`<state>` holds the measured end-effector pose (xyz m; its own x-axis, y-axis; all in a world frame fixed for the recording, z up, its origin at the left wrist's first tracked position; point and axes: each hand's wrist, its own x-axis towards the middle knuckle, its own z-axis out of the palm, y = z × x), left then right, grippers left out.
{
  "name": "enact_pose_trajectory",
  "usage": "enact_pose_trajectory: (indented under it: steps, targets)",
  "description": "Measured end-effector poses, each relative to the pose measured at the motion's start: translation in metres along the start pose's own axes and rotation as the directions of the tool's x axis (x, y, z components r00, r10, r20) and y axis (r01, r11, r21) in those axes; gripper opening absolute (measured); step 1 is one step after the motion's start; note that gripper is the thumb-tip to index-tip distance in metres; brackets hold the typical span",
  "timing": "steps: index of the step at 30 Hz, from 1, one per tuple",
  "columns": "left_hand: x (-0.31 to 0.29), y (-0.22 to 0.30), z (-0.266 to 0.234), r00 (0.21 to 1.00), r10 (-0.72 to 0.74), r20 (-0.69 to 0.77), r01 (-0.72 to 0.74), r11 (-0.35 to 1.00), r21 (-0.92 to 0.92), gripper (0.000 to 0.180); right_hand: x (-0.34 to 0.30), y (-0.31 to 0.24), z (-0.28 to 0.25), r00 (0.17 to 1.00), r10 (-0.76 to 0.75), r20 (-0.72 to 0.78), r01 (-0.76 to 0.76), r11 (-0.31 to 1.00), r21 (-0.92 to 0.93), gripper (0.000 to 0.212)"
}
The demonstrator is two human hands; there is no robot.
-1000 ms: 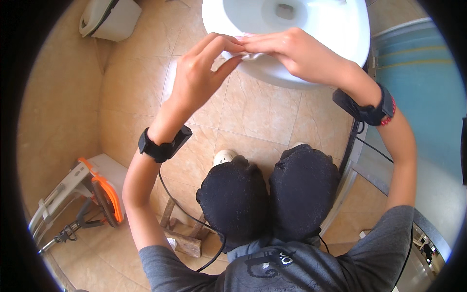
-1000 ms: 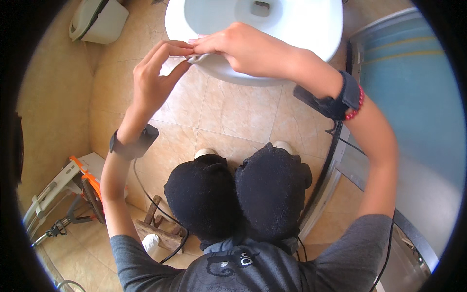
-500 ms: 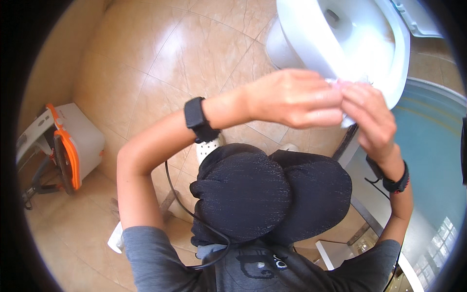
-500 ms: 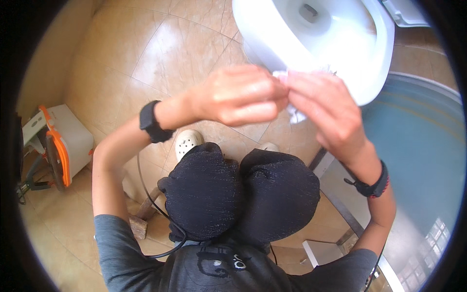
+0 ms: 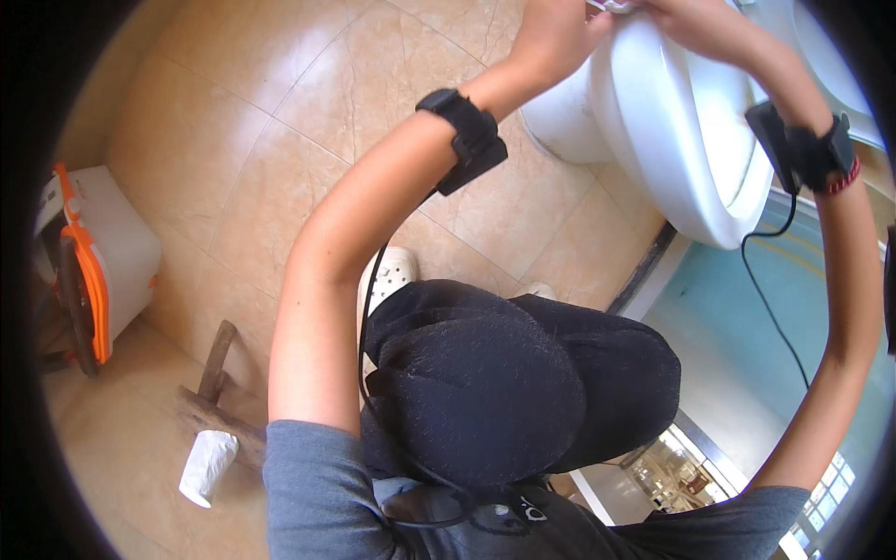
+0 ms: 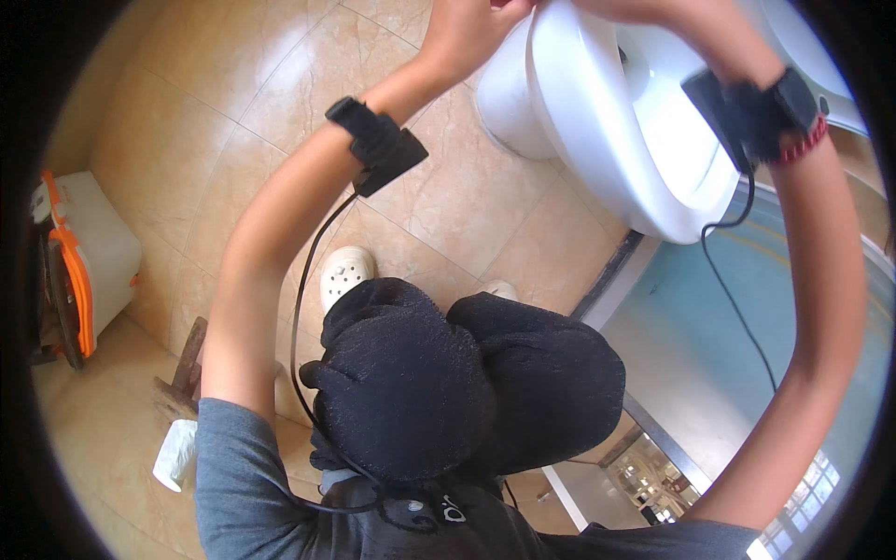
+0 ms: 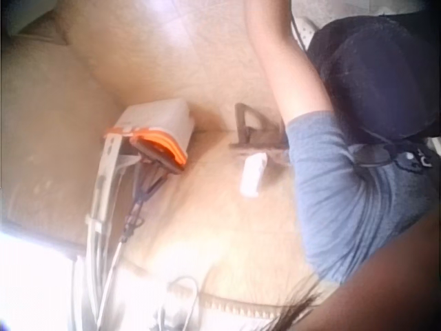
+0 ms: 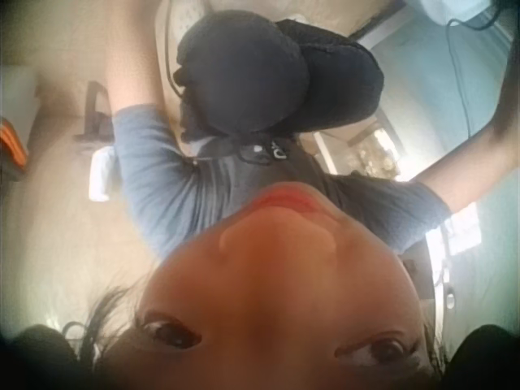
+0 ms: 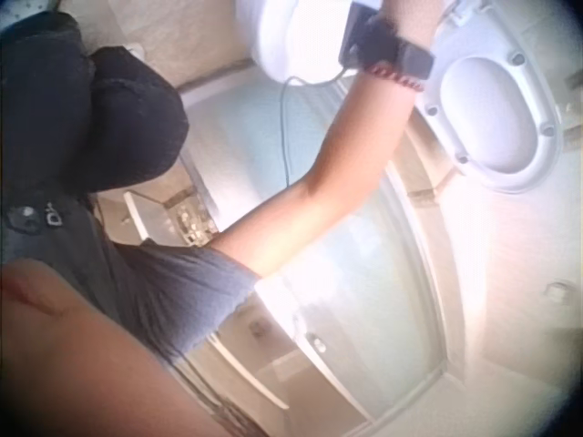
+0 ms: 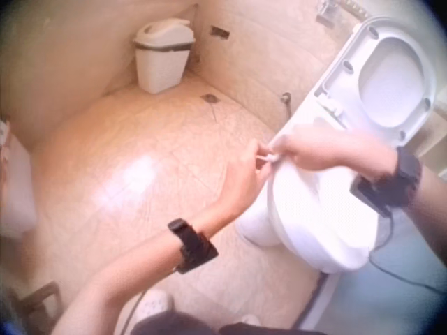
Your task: The person cleans a toilet using a cloth. They wipe the toilet seat, lid, and rim, then rinse the cloth at a sink and continue wiping the toilet and a nearby trash bin.
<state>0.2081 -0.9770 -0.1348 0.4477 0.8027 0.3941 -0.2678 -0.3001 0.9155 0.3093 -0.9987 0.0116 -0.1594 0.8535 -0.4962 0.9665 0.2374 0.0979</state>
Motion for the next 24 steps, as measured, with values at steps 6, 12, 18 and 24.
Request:
enact_pose_trajectory:
  steps: [6,12,18,24]
  targets:
    - [-0.036,0.004,0.005,0.988,0.138,-0.067,-0.139,0.990,-0.013,0.014,-0.034,-0.010,0.017,0.969,-0.174,-0.175,0.168,0.985,-0.046,0.030]
    - [-0.094,0.015,-0.002,0.995,0.070,0.071,-0.068,0.997,-0.032,0.013,-0.067,-0.063,0.046,0.945,-0.252,-0.209,0.218,0.960,-0.173,0.029]
    - [-0.119,0.012,0.011,0.977,0.162,0.142,-0.166,0.986,0.022,0.014,-0.086,-0.087,0.064,0.969,-0.241,-0.061,0.205,0.914,-0.351,0.030]
    - [-0.144,0.005,0.030,0.929,0.223,0.294,-0.224,0.974,-0.030,0.010,-0.120,-0.100,0.087,0.952,-0.240,0.193,0.304,0.830,-0.468,0.038]
